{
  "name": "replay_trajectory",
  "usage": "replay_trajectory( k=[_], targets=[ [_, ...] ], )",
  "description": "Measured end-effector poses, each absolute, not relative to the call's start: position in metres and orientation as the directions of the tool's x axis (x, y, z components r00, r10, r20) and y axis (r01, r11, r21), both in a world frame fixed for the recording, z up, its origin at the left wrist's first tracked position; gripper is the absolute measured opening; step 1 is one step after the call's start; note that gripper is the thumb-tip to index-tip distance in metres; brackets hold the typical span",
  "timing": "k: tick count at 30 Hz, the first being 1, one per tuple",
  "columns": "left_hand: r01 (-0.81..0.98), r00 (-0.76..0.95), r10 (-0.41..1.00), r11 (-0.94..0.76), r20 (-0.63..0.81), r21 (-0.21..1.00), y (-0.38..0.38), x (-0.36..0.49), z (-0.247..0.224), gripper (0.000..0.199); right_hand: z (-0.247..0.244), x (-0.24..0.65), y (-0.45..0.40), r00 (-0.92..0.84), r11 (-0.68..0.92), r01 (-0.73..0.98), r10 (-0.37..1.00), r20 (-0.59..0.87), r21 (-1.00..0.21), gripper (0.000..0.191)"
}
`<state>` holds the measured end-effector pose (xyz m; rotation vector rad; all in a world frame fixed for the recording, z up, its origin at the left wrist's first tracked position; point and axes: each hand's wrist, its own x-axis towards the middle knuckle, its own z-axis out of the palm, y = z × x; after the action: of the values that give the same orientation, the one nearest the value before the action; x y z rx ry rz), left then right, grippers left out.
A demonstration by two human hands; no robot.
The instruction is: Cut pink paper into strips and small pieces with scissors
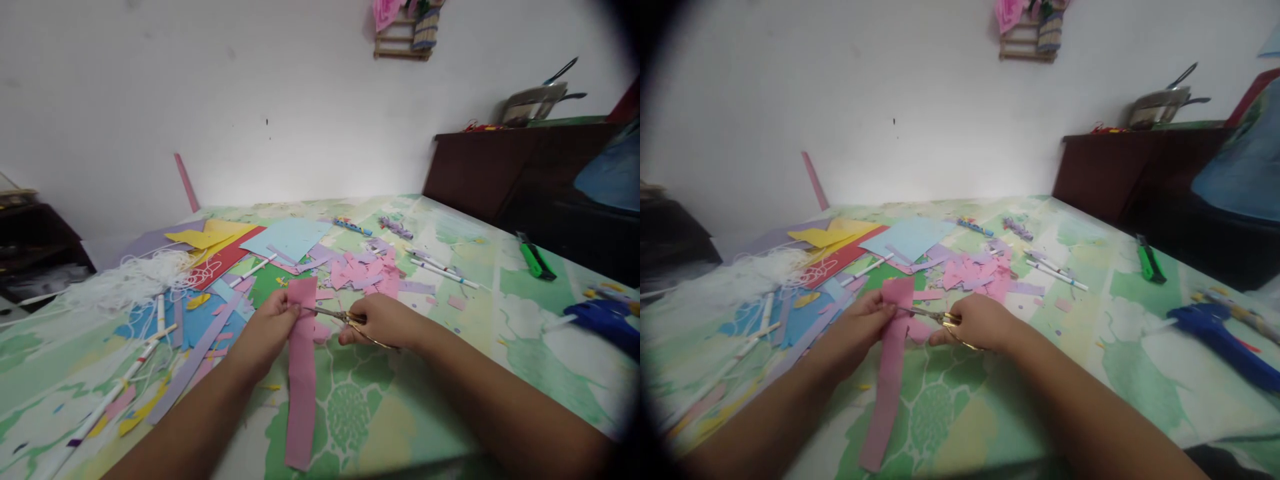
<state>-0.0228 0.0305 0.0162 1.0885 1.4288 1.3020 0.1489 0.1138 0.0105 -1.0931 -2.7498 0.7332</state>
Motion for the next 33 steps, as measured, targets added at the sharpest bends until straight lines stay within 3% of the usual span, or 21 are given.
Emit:
replay_trajectory(
  k=[7,15,24,33],
  targets=[
    [0.047,-0.218,0.968,0.139,-0.126,0.989,0.026,-0.017,0.023,0.028,0.014,0.153,0.115,-0.731,0.641,0.633,0.679,-0.063,-0.435,0.041],
    [0.122,-0.160,0.981,0.129,-0.109,0.984,0.028,-0.024,0.019,0.030,0.012,0.153,0.118,-0.767,0.660,0.599,0.636,-0.086,-0.454,0.045],
    [0.181,-0.258,0.966,0.072,-0.024,0.981,0.028,-0.027,0.017,0.025,0.019,0.154,0.115,-0.747,0.629,0.627,0.653,-0.126,-0.459,0.050],
    [0.148,-0.288,0.957,0.027,0.017,0.989,0.028,-0.029,0.017,0.023,0.018,0.155,0.108,-0.801,0.681,0.569,0.586,-0.123,-0.461,0.048]
  ],
)
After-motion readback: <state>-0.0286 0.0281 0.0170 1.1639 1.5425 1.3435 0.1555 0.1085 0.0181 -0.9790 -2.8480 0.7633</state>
